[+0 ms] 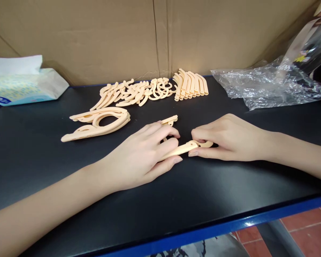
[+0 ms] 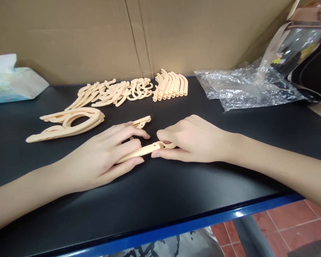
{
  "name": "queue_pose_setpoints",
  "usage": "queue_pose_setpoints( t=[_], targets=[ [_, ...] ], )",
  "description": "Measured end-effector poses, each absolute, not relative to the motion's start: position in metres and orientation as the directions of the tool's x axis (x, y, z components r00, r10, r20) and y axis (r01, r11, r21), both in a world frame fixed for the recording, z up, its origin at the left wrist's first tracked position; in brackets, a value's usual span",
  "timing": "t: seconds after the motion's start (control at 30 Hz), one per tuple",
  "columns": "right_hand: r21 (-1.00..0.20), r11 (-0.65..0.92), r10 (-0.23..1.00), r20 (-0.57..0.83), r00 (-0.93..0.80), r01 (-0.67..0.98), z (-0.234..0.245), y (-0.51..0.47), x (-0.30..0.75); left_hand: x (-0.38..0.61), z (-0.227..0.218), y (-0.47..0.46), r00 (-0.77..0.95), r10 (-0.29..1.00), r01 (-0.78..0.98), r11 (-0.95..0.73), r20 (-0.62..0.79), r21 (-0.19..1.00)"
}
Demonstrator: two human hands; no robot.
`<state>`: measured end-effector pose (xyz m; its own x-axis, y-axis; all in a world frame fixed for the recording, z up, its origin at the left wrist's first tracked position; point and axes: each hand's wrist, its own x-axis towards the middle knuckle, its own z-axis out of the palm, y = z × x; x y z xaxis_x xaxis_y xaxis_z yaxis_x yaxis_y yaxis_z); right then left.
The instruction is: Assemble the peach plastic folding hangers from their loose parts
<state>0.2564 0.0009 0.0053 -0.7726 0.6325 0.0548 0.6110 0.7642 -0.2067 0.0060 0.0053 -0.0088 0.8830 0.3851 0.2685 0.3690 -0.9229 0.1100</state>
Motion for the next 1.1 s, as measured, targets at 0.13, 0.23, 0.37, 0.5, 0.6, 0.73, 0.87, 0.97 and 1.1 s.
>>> queue_pose_setpoints(
  t=[0.13,0.23,0.37,0.5,0.6,0.73,0.87,0.97,1.1],
  targets=[
    [-0.191,0.773,0.625,0.062,-0.778,0.605,0.0048,0.0010,0.2565,0.0060,-0.0090,0.0052,0.882,0.394,0.375,-0.919,0.258,0.119],
    [-0.182,0.777,0.620,0.059,-0.783,0.602,0.0041,0.0014,0.2564,0.0068,-0.0078,0.0049,0.884,0.398,0.382,-0.917,0.246,0.112],
    [-0.171,0.774,0.624,0.046,-0.780,0.609,0.0036,0.0023,0.2567,0.0076,-0.0075,0.0055,0.886,0.396,0.382,-0.918,0.242,0.102],
    [-0.164,0.780,0.617,0.041,-0.786,0.604,0.0037,0.0028,0.2573,0.0075,-0.0098,0.0067,0.885,0.382,0.372,-0.924,0.266,0.090],
    [-0.139,0.785,0.614,0.049,-0.788,0.603,0.0040,0.0028,0.2575,0.0075,-0.0106,0.0077,0.892,0.380,0.369,-0.925,0.246,0.091],
    [-0.107,0.787,0.613,0.039,-0.789,0.607,0.0053,0.0019,0.2572,0.0079,-0.0088,0.0088,0.897,0.381,0.367,-0.924,0.224,0.106],
    [-0.095,0.790,0.610,0.032,-0.791,0.606,0.0065,0.0009,0.2570,0.0085,-0.0065,0.0091,0.898,0.387,0.372,-0.922,0.210,0.111],
    [-0.093,0.787,0.614,0.024,-0.789,0.610,0.0075,0.0004,0.2567,0.0085,-0.0067,0.0085,0.896,0.392,0.377,-0.920,0.209,0.107],
    [-0.098,0.784,0.618,0.014,-0.786,0.613,0.0081,0.0002,0.2561,0.0082,-0.0098,0.0070,0.884,0.398,0.383,-0.918,0.247,0.105]
  ],
)
